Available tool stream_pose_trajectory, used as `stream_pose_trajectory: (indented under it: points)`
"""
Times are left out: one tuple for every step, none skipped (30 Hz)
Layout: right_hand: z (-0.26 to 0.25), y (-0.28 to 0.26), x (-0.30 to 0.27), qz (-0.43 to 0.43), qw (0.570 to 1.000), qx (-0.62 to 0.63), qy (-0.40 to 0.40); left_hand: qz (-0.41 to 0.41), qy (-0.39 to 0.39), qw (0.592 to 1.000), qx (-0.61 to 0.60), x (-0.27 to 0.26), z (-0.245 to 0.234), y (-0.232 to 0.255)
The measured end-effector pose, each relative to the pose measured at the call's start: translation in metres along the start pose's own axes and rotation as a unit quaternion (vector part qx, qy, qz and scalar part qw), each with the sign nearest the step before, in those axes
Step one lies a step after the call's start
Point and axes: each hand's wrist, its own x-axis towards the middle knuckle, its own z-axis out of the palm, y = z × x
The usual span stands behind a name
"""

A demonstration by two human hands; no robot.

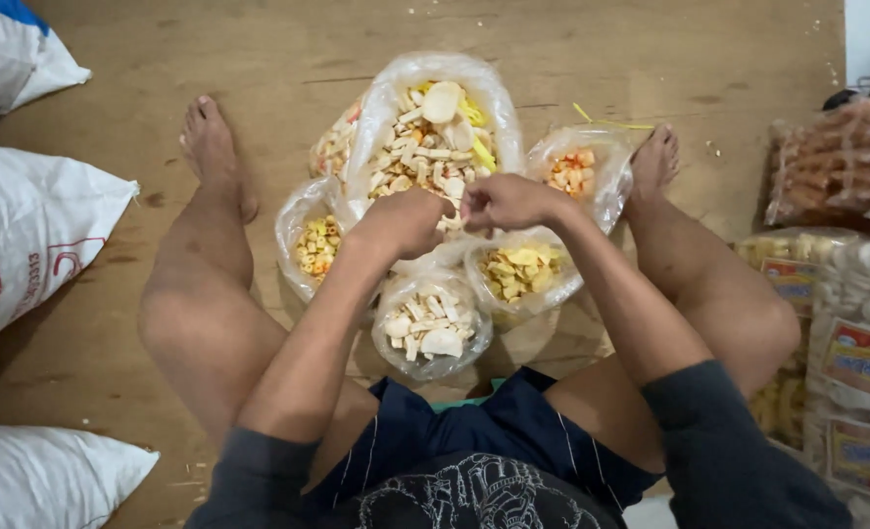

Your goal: The person sits on the floor and sorts mixed snack pieces from a large plastic bag into several smaller plastic bags by hand. They repeatedly scoop and transfer the snacks, organizing them into separate containers.

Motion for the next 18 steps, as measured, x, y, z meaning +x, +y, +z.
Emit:
stream_pose_trajectory:
  points:
    - [0.004,0.006,-0.007,0.000,1.000,0.000,0.002,0.001,0.000,1.000,0.001,0.004,0.003,-0.002]
    - [0.008,0.012,-0.014,0.045,0.993,-0.111,-0.024,0.000,0.008,1.000,0.010,0.009,0.005,-0.004]
    - [0.012,0.017,-0.020,0.089,0.970,-0.220,-0.051,-0.002,0.015,1.000,0.017,0.012,0.008,-0.007]
    - [0.018,0.023,-0.024,0.089,0.970,-0.221,-0.050,-0.002,0.016,1.000,0.018,0.007,0.003,-0.007]
    - [0.022,0.028,-0.029,0.092,0.963,-0.246,-0.054,-0.003,0.032,0.999,0.027,0.003,-0.005,-0.007]
    - [0.026,0.033,-0.033,0.095,0.956,-0.272,-0.058,-0.003,0.048,0.998,0.036,-0.001,-0.012,-0.006]
    - [0.026,0.033,-0.035,0.094,0.955,-0.274,-0.055,-0.004,0.051,0.998,0.038,-0.009,-0.021,-0.003]
    - [0.027,0.033,-0.036,0.122,0.948,-0.287,-0.064,-0.010,0.079,0.996,0.030,-0.018,-0.029,0.001]
    - [0.029,0.032,-0.036,0.148,0.940,-0.300,-0.074,-0.018,0.106,0.994,0.022,-0.028,-0.038,0.003]
    - [0.027,0.029,-0.037,0.145,0.939,-0.302,-0.074,-0.021,0.108,0.994,0.023,-0.033,-0.033,0.001]
    - [0.026,0.027,-0.037,0.115,0.955,-0.269,-0.056,-0.003,0.150,0.989,-0.014,-0.039,-0.028,-0.002]
    - [0.024,0.025,-0.036,0.086,0.967,-0.235,-0.039,0.016,0.191,0.980,-0.050,-0.044,-0.022,-0.006]
    - [0.026,0.015,-0.035,0.085,0.967,-0.238,-0.043,0.012,0.192,0.980,-0.053,-0.047,-0.011,-0.012]
    - [0.029,0.006,-0.035,0.059,0.979,-0.194,0.000,0.011,0.217,0.974,-0.070,-0.049,0.000,-0.019]
    - [0.031,-0.002,-0.035,0.035,0.987,-0.150,0.044,0.011,0.242,0.966,-0.086,-0.051,0.012,-0.025]
    - [0.031,0.002,-0.025,0.034,0.987,-0.153,0.040,0.009,0.243,0.966,-0.089,-0.049,0.028,-0.034]
    - [0.032,0.005,-0.014,0.004,0.983,-0.161,0.087,-0.010,0.259,0.961,-0.100,-0.047,0.044,-0.044]
    - [0.032,0.008,-0.003,-0.026,0.976,-0.169,0.133,-0.028,0.274,0.955,-0.112,-0.045,0.058,-0.054]
